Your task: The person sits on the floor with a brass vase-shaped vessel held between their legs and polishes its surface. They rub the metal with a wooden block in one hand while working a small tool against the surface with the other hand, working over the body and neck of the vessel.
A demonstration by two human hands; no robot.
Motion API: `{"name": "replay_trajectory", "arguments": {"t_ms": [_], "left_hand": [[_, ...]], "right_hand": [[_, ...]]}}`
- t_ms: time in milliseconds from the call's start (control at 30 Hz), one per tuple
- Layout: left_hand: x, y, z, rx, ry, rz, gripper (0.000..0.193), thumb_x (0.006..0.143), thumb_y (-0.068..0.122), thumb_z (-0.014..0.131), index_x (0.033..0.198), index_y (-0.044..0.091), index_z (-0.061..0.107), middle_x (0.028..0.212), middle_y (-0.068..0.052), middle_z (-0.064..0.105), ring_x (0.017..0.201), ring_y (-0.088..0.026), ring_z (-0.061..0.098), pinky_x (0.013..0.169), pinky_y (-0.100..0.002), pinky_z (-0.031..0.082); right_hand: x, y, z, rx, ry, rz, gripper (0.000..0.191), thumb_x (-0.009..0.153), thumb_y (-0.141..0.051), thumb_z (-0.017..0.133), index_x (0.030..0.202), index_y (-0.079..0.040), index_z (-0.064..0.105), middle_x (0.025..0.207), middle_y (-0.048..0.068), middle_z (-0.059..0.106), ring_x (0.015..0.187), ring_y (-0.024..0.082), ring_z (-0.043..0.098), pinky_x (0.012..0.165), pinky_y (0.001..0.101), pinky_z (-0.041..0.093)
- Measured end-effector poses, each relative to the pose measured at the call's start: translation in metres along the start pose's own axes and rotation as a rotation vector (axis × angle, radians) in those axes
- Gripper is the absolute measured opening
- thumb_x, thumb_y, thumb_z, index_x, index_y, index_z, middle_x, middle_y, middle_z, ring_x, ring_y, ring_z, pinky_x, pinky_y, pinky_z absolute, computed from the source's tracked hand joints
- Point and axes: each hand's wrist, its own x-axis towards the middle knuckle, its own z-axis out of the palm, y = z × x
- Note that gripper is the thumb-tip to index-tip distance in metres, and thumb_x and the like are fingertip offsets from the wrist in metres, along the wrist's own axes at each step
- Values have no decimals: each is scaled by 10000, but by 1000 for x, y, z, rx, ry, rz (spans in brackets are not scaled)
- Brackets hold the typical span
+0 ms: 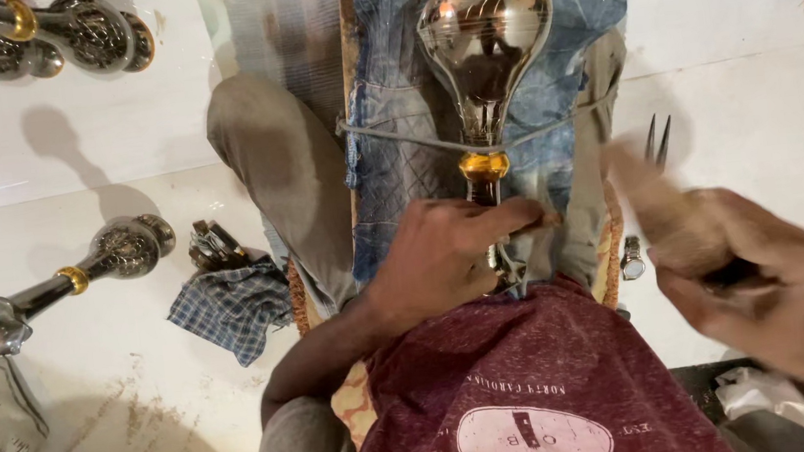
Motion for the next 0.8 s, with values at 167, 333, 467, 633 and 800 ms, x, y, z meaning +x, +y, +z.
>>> {"name": "replay_trajectory", "arguments": {"t_ms": [167, 333, 467, 633, 800], "left_hand": [[18, -1, -26, 2, -114, 174, 560, 751, -31, 681, 1252, 217, 718, 684, -77, 707, 486, -183, 616, 464, -382, 486], [7, -13, -21, -201, 94, 163, 490, 768, -94, 622, 1177, 155, 727, 895, -42, 808, 648, -137, 730, 456, -328, 488], [-5, -14, -3, -338, 413, 80, 396, 821, -118, 623, 1187, 25, 675, 1093, -127, 770, 913, -202, 793, 769, -292, 678], [-16, -19, 5, -441, 472, -67, 417, 881, -187, 497, 1216, -18, 680, 1157, -119, 784, 911, -191, 821, 804, -279, 660], [-16, -40, -2, -513, 372, 106, 521, 736, -134, 568, 1241, -44, 661, 1214, -149, 745, 1017, -240, 797, 880, -342, 648]], "right_hand": [[-34, 8, 42, -187, 232, -29, 686, 796, 33, 731, 1436, -162, 579, 1094, 203, 715, 772, 182, 703, 530, 238, 564], [-39, 0, 70, -93, 360, 65, 658, 836, 82, 721, 1468, -16, 569, 1116, 199, 700, 874, 183, 715, 648, 227, 591], [-22, -8, 85, 108, 347, 342, 723, 807, 115, 720, 1505, 53, 541, 1216, 190, 704, 1059, 180, 710, 904, 268, 604], [13, 5, 97, 321, 353, 205, 719, 790, 112, 703, 1489, 17, 563, 1216, 163, 713, 967, 146, 722, 838, 238, 608], [41, 19, 77, 481, 258, -71, 666, 821, 85, 711, 1458, -71, 591, 1220, 160, 730, 787, 147, 773, 659, 241, 665]]}}
